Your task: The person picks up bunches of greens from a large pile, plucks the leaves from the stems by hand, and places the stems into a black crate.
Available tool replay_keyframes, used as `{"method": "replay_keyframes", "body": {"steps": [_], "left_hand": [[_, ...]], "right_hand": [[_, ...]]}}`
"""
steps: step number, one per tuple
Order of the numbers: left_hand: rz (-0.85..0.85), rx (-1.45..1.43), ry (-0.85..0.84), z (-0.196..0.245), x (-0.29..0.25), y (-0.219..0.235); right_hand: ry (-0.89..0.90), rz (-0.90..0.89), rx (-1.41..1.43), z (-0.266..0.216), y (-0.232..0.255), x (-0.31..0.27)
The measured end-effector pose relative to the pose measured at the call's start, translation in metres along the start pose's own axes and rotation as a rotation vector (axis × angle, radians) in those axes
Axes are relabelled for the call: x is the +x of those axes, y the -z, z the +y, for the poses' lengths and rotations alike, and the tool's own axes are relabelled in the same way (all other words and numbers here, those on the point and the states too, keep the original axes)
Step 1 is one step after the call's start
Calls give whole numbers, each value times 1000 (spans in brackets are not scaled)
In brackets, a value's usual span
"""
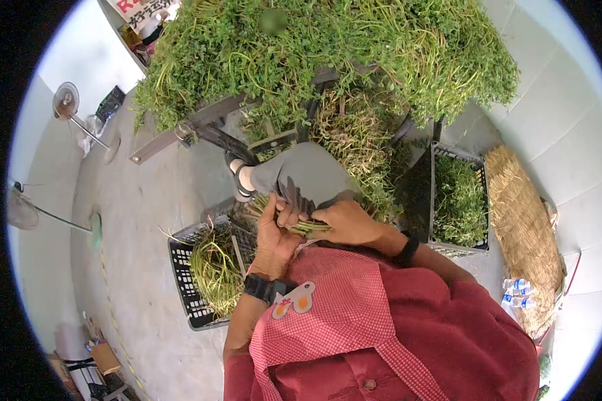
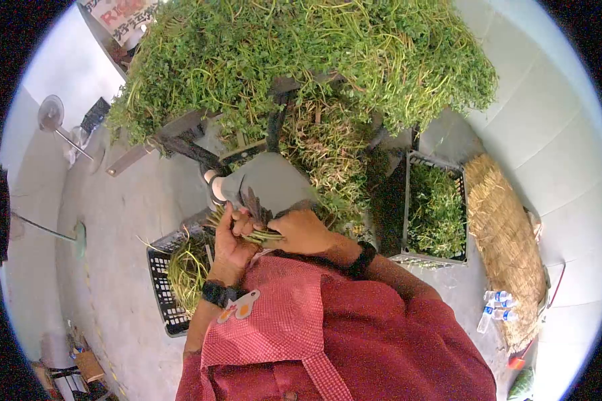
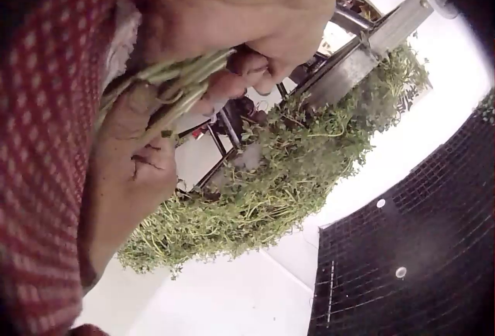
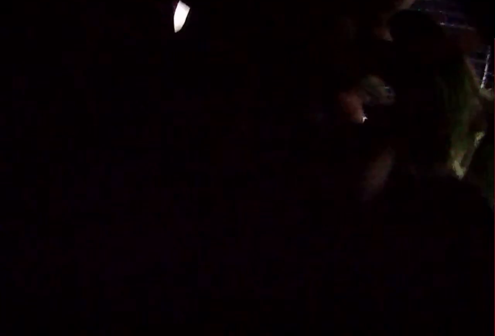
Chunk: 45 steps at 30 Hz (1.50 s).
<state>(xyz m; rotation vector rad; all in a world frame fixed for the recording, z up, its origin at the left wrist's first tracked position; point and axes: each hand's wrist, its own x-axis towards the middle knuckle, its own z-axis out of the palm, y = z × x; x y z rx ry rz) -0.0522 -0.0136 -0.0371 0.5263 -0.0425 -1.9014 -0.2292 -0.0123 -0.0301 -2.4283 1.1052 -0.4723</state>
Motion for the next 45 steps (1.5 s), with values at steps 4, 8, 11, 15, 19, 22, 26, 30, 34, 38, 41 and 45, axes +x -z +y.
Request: {"method": "replay_keyframes", "body": {"steps": [4,8,11,15,19,22,26,30,34,38,41,45], "left_hand": [[21,-7,15,0,-2,-2],[44,37,6,0,0,6],[5,-13,14,-2,-1,6],[53,-7,27,-1,-3,3],[15,-21,43,1,-1,10],[6,-22,30,1,-2,12],[94,32,-2,3,-7,0],[109,184,-17,3,-12,-3],[36,202,25,5,-21,-14],[138,182,-27,9,-9,-2],[118,135,-85,9,-6,-3],[80,106,-77,9,-1,1]], "right_hand": [[-62,-34,18,-3,2,0],[-46,-69,-28,3,-5,0],[-58,-76,-24,-3,3,-2],[-53,-84,-21,-6,6,-2],[-54,-82,12,-11,9,-2],[-29,-44,29,-11,6,-2],[-27,-50,23,-3,-1,3],[-72,-24,-7,-4,31,3],[17,137,28,-3,76,6],[133,361,110,-4,73,10],[-51,486,238,-18,75,3],[-137,391,227,-29,68,-12]]}}
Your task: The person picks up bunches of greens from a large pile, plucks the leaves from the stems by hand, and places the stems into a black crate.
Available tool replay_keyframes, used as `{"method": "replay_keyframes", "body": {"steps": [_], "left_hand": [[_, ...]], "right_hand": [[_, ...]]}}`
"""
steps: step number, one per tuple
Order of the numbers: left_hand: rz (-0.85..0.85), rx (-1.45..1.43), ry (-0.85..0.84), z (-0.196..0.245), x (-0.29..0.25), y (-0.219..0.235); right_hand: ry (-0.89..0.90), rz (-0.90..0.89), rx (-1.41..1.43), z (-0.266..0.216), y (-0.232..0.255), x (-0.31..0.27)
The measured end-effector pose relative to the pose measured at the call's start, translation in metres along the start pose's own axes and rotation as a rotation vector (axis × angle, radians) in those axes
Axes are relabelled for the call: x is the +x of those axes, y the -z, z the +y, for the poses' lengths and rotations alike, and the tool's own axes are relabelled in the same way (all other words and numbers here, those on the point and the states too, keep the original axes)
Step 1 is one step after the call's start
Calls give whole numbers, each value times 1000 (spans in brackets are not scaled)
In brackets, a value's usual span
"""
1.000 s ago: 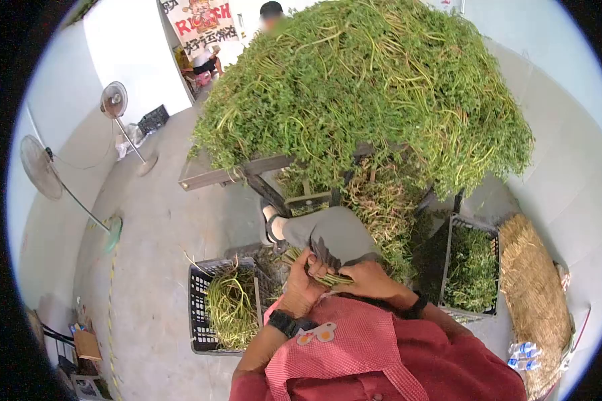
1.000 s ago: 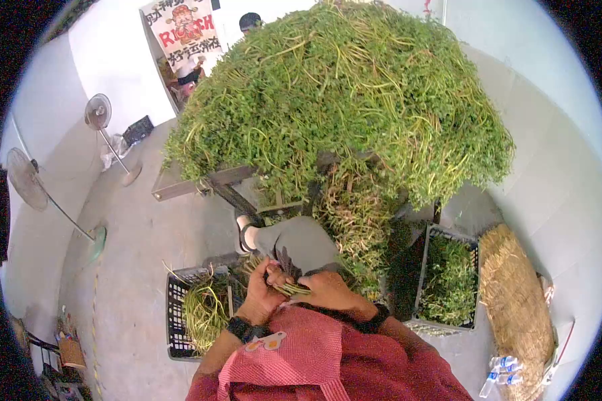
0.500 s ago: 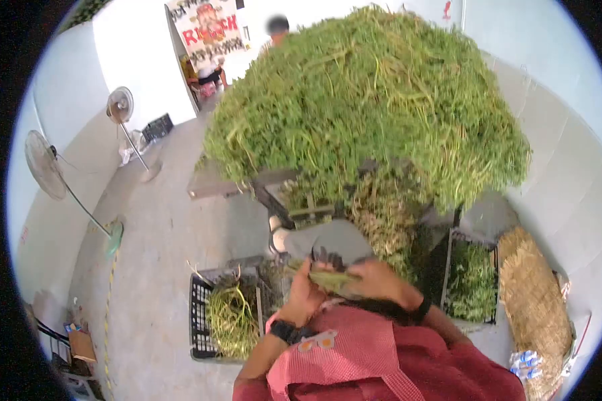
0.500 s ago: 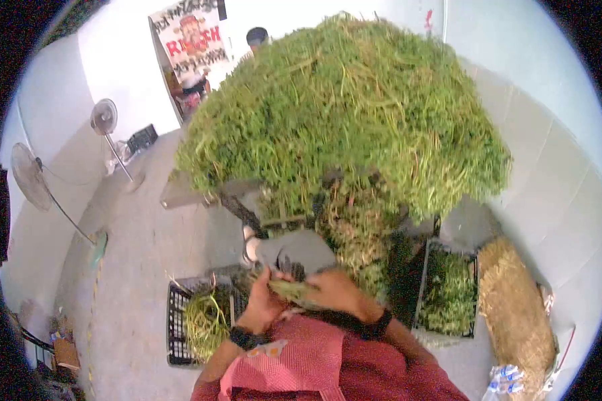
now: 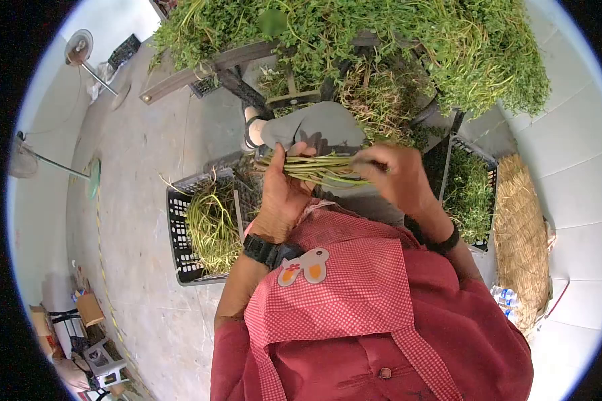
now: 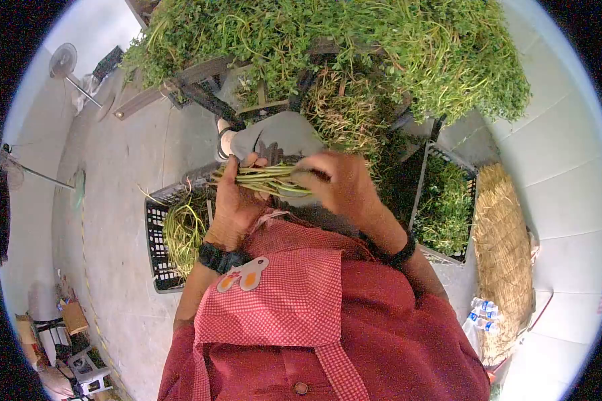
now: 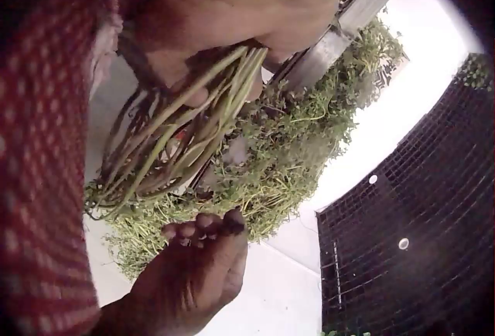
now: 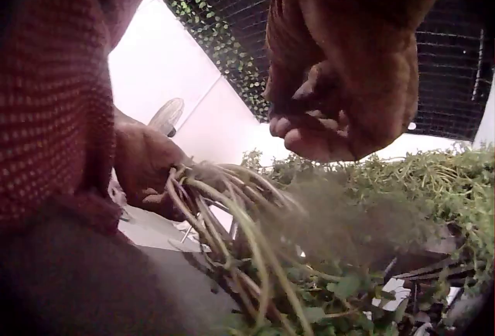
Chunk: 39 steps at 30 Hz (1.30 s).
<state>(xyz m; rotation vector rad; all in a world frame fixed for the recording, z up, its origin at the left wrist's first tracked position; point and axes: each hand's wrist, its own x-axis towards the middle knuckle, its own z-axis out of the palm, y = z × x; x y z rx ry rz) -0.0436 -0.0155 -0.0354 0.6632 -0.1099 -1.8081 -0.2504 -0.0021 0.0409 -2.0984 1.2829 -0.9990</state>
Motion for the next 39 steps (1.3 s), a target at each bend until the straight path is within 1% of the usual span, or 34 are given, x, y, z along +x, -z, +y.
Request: {"method": "replay_keyframes", "body": {"steps": [2,3,5,6,7,8,9,10,11,13,15,17,18,20,21,23,24,25,27,29,31,32,34,35,37,38,39], "left_hand": [[-38,-7,6,-1,0,2],[-38,-2,9,0,-3,2],[-100,11,-5,3,-9,-2],[-98,13,0,3,-11,-5],[-75,41,-28,2,-12,-7],[-55,69,-58,1,-13,-9],[-59,72,-53,1,-15,-9],[-79,70,-39,1,-17,-9],[-100,67,-29,2,-17,-10],[-133,80,-32,5,-16,-9],[-158,98,-26,4,-18,-10],[-152,87,-12,2,-21,-14],[-150,92,-1,0,-21,-13],[-156,152,-34,-2,-18,-13],[-162,154,-29,-1,-17,-11],[-199,53,-34,2,-14,-3],[-172,17,-39,3,-13,-1],[-172,19,-32,3,-12,-1],[-16,6,-48,3,-11,-7],[-36,25,-53,3,-9,-4],[-47,-11,-40,4,-10,-2],[-49,-4,-41,4,-13,-3],[-48,-27,-53,4,-14,-5],[-51,-24,-55,4,-11,-5],[-68,-30,-63,4,-10,1],[-85,-22,-60,5,-10,2],[-81,-22,-57,5,-10,2]], "right_hand": [[175,-171,37,4,-10,-8],[172,-166,38,3,-11,-9],[154,-54,6,3,-13,-11],[61,-38,-16,1,-8,-8],[54,-35,-15,3,-7,-4],[90,-17,-33,5,-5,2],[127,2,-52,6,-3,5],[118,-46,-141,12,-8,7],[124,-44,-147,13,-13,9],[242,-47,-187,14,-27,9],[258,-53,-165,21,-36,13],[-18,-23,31,23,-39,13],[-29,-17,33,24,-40,13],[-90,143,79,28,-37,15],[-92,149,75,34,-33,18],[-432,305,672,51,-19,23],[-481,290,933,56,-4,21],[-486,296,933,56,6,20],[-473,225,1254,53,22,16],[-487,214,1219,55,27,12],[-403,77,1157,60,24,4],[-398,80,1162,57,25,1],[-361,-112,706,48,29,-4],[-357,-110,707,43,29,-5],[-106,-170,302,30,19,-10],[-35,-201,261,28,14,-12],[-39,-202,264,25,10,-13]]}}
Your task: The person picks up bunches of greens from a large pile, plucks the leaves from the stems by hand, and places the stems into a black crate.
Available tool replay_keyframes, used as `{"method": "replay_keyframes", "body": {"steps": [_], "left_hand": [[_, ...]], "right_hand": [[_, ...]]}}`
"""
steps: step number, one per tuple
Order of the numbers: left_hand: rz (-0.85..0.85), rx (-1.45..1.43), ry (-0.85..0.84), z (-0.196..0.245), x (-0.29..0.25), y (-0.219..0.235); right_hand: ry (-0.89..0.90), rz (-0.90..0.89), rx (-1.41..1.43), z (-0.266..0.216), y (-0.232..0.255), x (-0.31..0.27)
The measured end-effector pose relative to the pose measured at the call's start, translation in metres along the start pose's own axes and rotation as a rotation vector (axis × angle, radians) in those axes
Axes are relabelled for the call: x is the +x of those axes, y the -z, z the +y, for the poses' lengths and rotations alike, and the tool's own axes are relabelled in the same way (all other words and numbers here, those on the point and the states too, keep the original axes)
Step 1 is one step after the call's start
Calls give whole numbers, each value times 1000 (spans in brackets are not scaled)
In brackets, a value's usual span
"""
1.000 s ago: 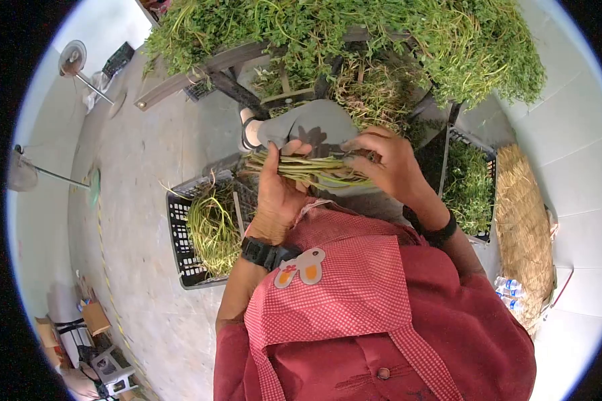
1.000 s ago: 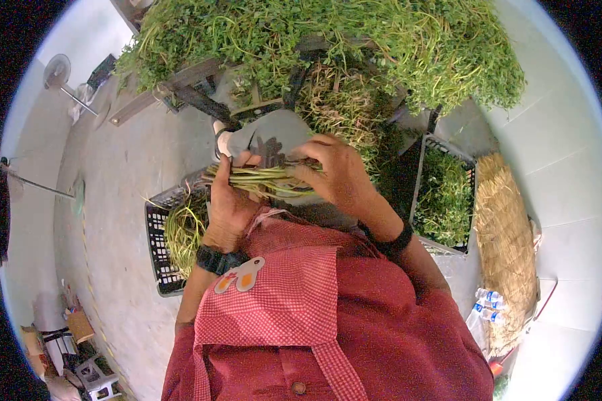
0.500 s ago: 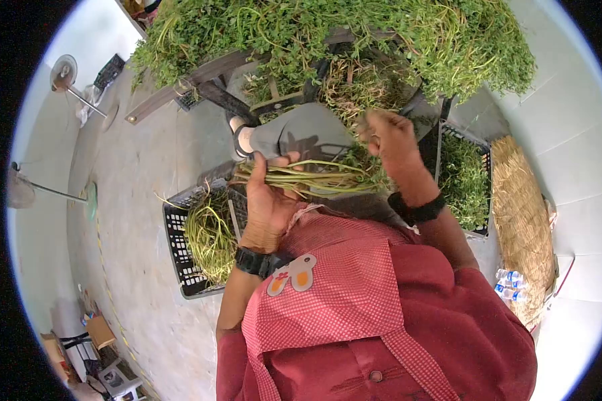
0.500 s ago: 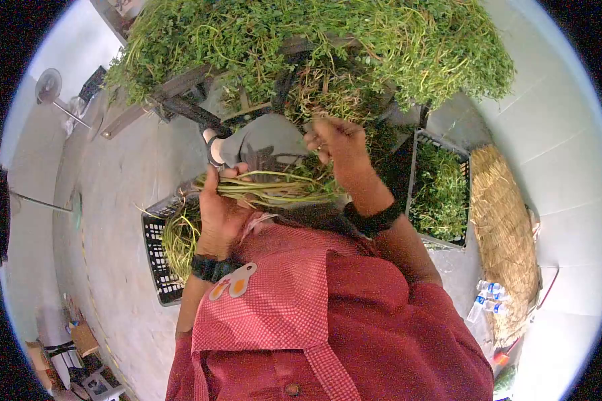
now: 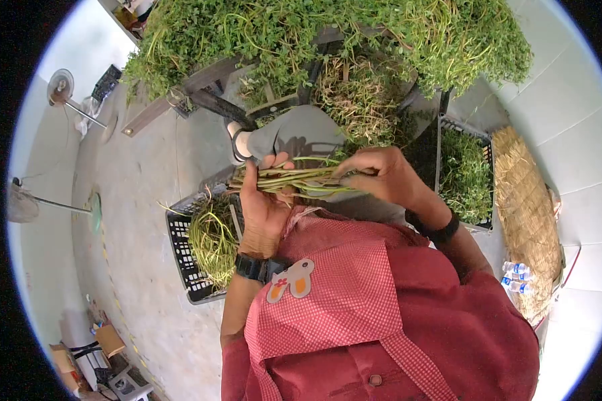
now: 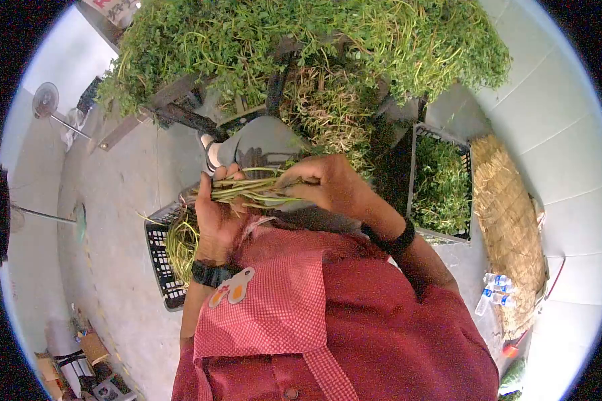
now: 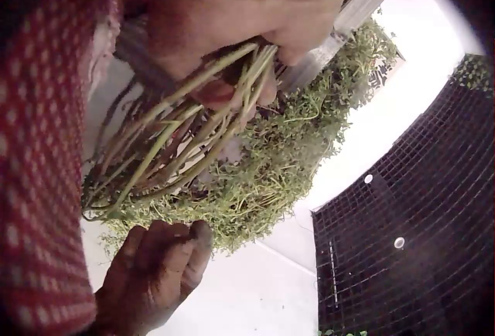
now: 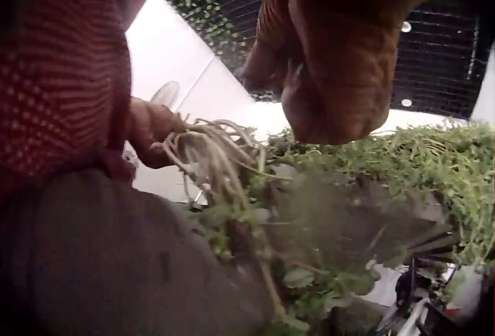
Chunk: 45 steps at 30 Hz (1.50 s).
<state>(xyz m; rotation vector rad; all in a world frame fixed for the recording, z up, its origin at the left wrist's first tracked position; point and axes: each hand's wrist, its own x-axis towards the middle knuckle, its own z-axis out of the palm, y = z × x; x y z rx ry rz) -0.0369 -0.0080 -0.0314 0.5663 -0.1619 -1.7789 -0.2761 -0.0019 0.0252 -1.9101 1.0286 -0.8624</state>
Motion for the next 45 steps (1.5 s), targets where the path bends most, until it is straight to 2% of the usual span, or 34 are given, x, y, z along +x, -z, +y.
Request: {"method": "replay_keyframes", "body": {"steps": [2,4,6,7,9,13,15,19,21,25,27,28,30,31,33,35,36,37,38,40,41,42,44,45], "left_hand": [[13,-26,8,-1,-1,-3],[60,-23,2,-1,0,-7],[7,-83,38,-1,-1,-6],[11,-84,34,-1,-1,-3],[-96,-123,42,0,1,2],[-100,-125,19,0,0,-2],[-83,-116,15,-1,-2,-5],[-83,-85,10,-1,-2,-3],[-160,-120,25,-1,-2,-1],[-170,-101,9,-1,-2,-2],[-105,-99,7,-2,-3,-5],[-107,-100,6,-3,-3,-6],[-112,-62,7,-6,-5,-10],[-111,-63,6,-6,-6,-13],[-142,-28,25,-6,-7,-16],[-136,-93,38,1,-3,2],[-130,-152,56,3,-1,8],[-62,-62,9,2,-6,-1],[-61,-62,19,2,-7,-1],[-138,-81,57,2,-3,-4],[-52,-65,20,-1,-2,-12],[-52,-67,21,-1,-2,-14],[-172,-134,78,0,-2,-16],[-167,-133,79,0,-2,-18]], "right_hand": [[167,-45,-332,-8,-6,1],[182,-13,-389,-1,-15,2],[188,22,-504,8,-21,3],[190,17,-501,9,-23,3],[205,48,-535,10,-23,3],[216,88,-592,8,-27,1],[256,170,-507,8,-28,1],[238,111,-573,9,-24,2],[226,93,-633,7,-24,4],[209,79,-701,12,-25,4],[219,209,-657,7,-27,3],[221,209,-657,3,-25,5],[-94,368,-322,-6,-21,8],[-94,366,-322,-3,-23,9],[-47,654,-130,13,-27,15],[-83,843,-62,46,3,19],[-128,781,305,65,35,16],[-175,703,670,77,57,11],[-182,711,668,67,57,12],[-111,766,1101,34,61,20],[-149,637,1117,30,62,15],[-150,636,1115,40,64,13],[-256,86,1433,70,69,10],[-351,418,956,46,47,14]]}}
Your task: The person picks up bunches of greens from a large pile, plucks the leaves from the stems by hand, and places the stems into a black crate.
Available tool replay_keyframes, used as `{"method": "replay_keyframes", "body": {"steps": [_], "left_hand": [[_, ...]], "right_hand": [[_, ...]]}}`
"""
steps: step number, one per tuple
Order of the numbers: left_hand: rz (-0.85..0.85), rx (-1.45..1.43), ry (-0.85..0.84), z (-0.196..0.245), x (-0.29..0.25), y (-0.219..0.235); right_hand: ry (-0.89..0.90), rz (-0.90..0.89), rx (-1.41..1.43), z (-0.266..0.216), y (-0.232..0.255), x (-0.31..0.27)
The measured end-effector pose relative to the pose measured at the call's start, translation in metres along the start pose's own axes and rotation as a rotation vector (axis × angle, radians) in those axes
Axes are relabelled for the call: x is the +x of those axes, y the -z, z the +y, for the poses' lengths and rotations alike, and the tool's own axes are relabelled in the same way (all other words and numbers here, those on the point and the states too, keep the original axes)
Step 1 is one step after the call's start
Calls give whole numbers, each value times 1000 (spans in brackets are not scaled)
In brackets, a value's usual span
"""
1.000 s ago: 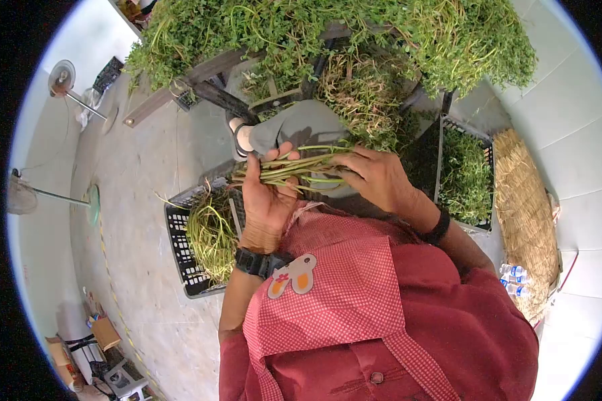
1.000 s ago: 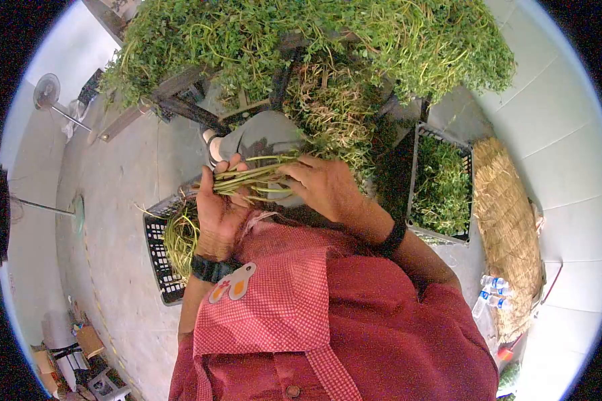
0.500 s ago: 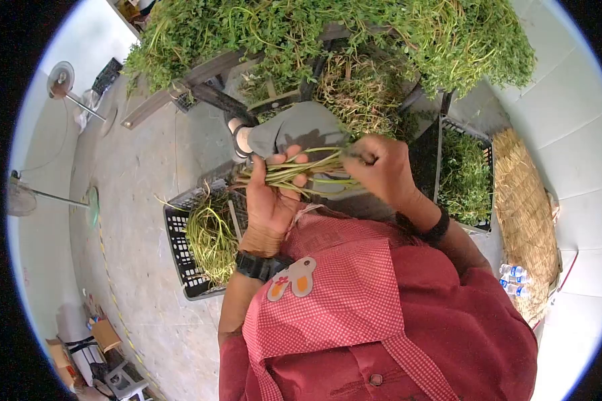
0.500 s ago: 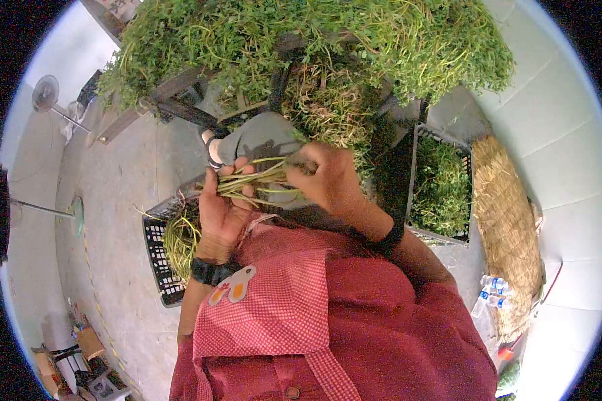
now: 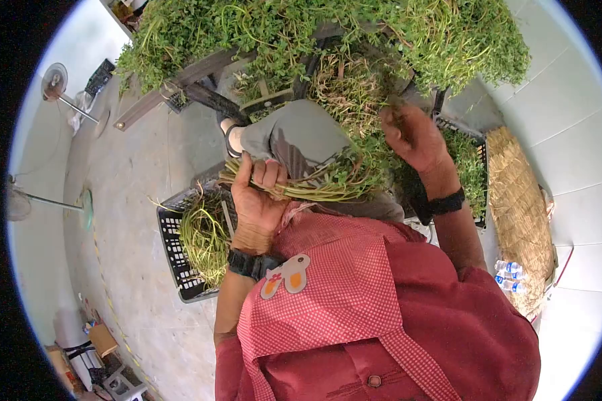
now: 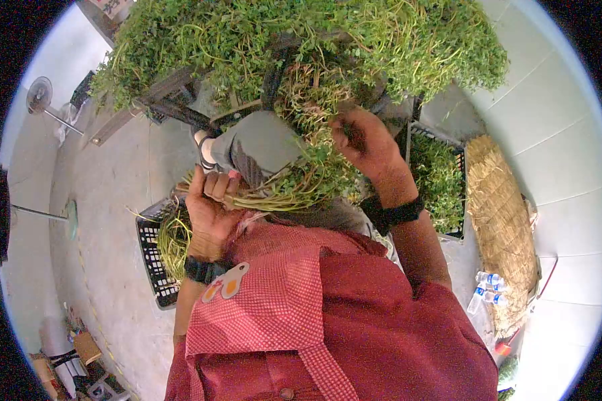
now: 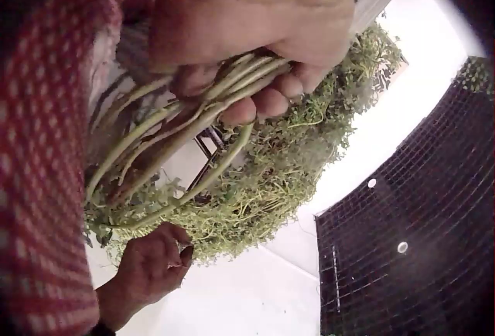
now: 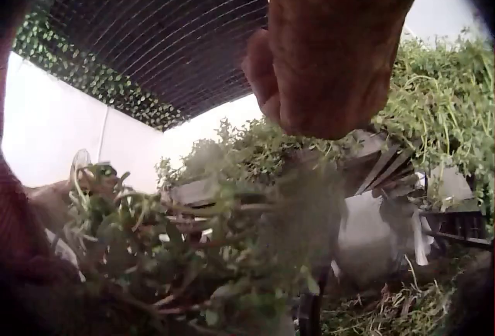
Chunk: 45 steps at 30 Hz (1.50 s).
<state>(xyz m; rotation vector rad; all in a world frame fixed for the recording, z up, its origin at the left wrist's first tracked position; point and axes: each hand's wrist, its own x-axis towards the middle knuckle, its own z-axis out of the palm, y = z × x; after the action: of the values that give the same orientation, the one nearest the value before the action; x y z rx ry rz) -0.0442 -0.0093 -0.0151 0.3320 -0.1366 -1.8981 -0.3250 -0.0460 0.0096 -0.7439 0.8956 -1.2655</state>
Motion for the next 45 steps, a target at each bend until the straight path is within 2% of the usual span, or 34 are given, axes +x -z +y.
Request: {"method": "replay_keyframes", "body": {"steps": [1,3,4,5,7,8,9,12,13,15,18,20,23,25,26,28,29,31,32,34,35,37,38,39,41,43,45], "left_hand": [[-11,32,-27,0,-1,-1],[-20,65,-54,1,-1,1],[-48,62,-48,4,-1,3],[-72,58,-39,4,-2,5],[-76,89,-56,2,-3,5],[-89,119,-76,2,-1,5],[-88,121,-72,2,-1,5],[-154,134,-78,0,-2,6],[-138,143,-100,1,-2,6],[-122,152,-123,2,-1,7],[-189,146,-107,2,-2,5],[-66,124,-163,-1,-4,-3],[-18,135,-176,-2,-6,-5],[-77,130,-144,1,-6,5],[-135,127,-108,2,-6,6],[-135,143,-113,4,-8,6],[-131,157,-119,4,-8,4],[-65,126,-141,-1,-9,-2],[-4,98,-160,-3,-8,-5],[-13,85,-136,-3,-9,-6],[-25,68,-121,-4,-8,-6],[-34,93,-124,-2,-7,-3],[-39,118,-124,-2,-8,-2],[-33,120,-123,-2,-9,0],[-79,114,-122,-1,-7,0],[-67,118,-133,-1,-7,0],[-53,119,-144,-3,-8,0]], "right_hand": [[-8,4,4,1,-8,-5],[-40,-273,-59,-1,-20,-12],[24,-226,-358,-5,-30,-20],[18,-224,-356,-3,-33,-21],[388,-331,-944,1,-40,-24],[293,-396,-906,0,-45,-28],[293,-393,-904,-1,-48,-33],[392,-592,-1118,-2,-54,-43],[385,-591,-1116,2,-56,-45],[484,-665,-1290,10,-62,-46],[480,-701,-1300,22,-67,-48],[494,-722,-1315,33,-65,-45],[557,-712,-1252,42,-62,-42],[639,-490,-1379,44,-64,-43],[642,-490,-1381,43,-62,-40],[665,-163,-1238,36,-53,-30],[671,-166,-1241,26,-44,-22],[40,-194,-402,7,-27,-14],[39,-192,-398,2,-33,-17],[-56,-161,-177,-5,-48,-27],[-55,-158,-177,-2,-47,-30],[-105,-376,-589,7,-47,-32],[235,-466,-823,21,-51,-31],[230,-466,-817,26,-51,-33],[387,-715,-1158,28,-53,-35],[448,-714,-1194,37,-51,-36],[535,-700,-1358,43,-48,-37]]}}
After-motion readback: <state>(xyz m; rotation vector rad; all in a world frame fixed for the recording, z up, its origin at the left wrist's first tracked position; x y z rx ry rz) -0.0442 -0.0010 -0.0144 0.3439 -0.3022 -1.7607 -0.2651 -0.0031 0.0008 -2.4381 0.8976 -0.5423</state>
